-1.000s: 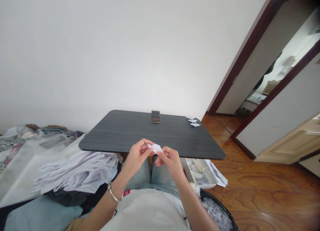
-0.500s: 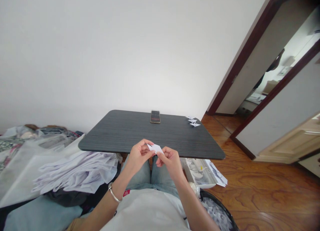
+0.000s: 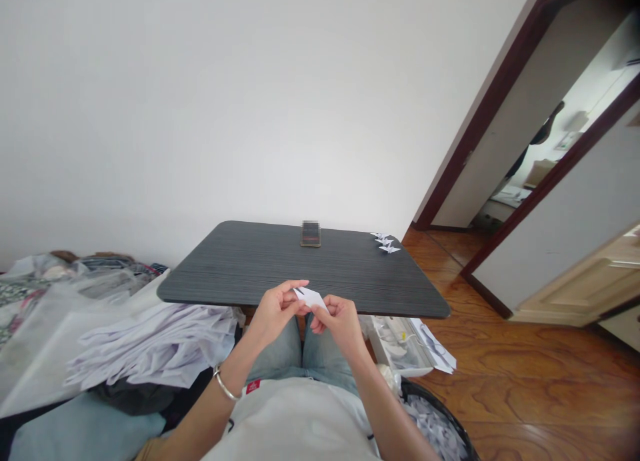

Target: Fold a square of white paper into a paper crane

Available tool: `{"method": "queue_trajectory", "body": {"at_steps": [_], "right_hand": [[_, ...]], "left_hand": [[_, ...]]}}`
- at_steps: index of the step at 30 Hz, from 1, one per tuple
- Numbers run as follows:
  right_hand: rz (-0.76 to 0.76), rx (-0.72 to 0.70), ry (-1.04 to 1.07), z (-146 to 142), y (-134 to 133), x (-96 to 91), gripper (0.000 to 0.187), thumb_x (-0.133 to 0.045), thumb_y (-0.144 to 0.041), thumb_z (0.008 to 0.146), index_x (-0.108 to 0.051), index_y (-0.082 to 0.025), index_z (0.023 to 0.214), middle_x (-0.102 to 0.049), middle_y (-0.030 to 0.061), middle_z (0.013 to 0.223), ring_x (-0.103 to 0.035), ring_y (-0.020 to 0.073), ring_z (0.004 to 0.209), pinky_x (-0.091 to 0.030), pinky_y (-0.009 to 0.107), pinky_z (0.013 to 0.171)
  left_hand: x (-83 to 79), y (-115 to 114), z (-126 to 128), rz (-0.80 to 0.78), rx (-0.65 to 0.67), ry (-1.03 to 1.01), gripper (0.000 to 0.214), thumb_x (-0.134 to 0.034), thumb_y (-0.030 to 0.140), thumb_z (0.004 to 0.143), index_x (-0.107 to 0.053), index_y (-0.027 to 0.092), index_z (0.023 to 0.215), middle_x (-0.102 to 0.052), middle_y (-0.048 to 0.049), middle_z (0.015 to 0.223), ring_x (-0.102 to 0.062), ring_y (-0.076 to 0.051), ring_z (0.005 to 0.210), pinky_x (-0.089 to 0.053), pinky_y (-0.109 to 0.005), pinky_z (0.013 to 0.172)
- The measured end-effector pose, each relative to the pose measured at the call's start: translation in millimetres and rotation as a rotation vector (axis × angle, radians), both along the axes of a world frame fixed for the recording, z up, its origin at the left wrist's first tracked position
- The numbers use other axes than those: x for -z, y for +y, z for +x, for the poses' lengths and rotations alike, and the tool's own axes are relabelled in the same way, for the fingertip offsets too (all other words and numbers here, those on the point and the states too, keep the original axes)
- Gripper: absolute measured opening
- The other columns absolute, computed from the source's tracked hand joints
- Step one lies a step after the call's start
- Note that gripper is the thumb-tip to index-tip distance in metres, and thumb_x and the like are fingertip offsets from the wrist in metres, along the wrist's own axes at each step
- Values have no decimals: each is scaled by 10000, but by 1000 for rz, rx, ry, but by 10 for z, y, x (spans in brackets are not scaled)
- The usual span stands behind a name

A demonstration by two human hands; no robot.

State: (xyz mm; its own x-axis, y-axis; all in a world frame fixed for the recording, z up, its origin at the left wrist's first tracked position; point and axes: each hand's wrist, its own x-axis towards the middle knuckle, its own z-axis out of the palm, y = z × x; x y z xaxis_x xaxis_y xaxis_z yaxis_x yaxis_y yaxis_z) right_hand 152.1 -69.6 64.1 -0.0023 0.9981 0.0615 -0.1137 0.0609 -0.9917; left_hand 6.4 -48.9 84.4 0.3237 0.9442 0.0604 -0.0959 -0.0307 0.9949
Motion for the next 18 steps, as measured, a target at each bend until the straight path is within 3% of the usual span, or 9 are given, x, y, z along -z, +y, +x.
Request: {"method": "queue_trajectory", "body": {"at_steps": [7, 13, 18], "right_hand": [[-7, -30, 11, 37, 24, 37, 245, -670, -358, 661, -555, -161, 572, -621, -10, 418, -522, 93, 328, -439, 185, 371], [9, -10, -37, 10, -2, 0, 216, -667, -324, 665, -555, -161, 579, -616, -16, 425, -518, 87, 338, -441, 180, 378], [21, -2, -95, 0, -9, 7, 178, -639, -296, 685, -567, -157, 600, -626, -12, 452, -536, 92, 363, -450, 182, 394]], "left_hand": [[17, 30, -41, 28, 101, -45, 472, -632, 241, 742, -483, 112, 1171, -712, -94, 902, -665, -180, 820, -501, -305, 785], [51, 10, 30, 50, -41, 12, 400, -679, 164, 651, -543, 119, 1024, -708, -51, 781, -658, -150, 661, -509, -265, 674], [28, 4, 37, 23, -80, 52, 524, -663, 153, 641, -521, 85, 1140, -684, -11, 658, -644, -141, 590, -515, -265, 644]]}}
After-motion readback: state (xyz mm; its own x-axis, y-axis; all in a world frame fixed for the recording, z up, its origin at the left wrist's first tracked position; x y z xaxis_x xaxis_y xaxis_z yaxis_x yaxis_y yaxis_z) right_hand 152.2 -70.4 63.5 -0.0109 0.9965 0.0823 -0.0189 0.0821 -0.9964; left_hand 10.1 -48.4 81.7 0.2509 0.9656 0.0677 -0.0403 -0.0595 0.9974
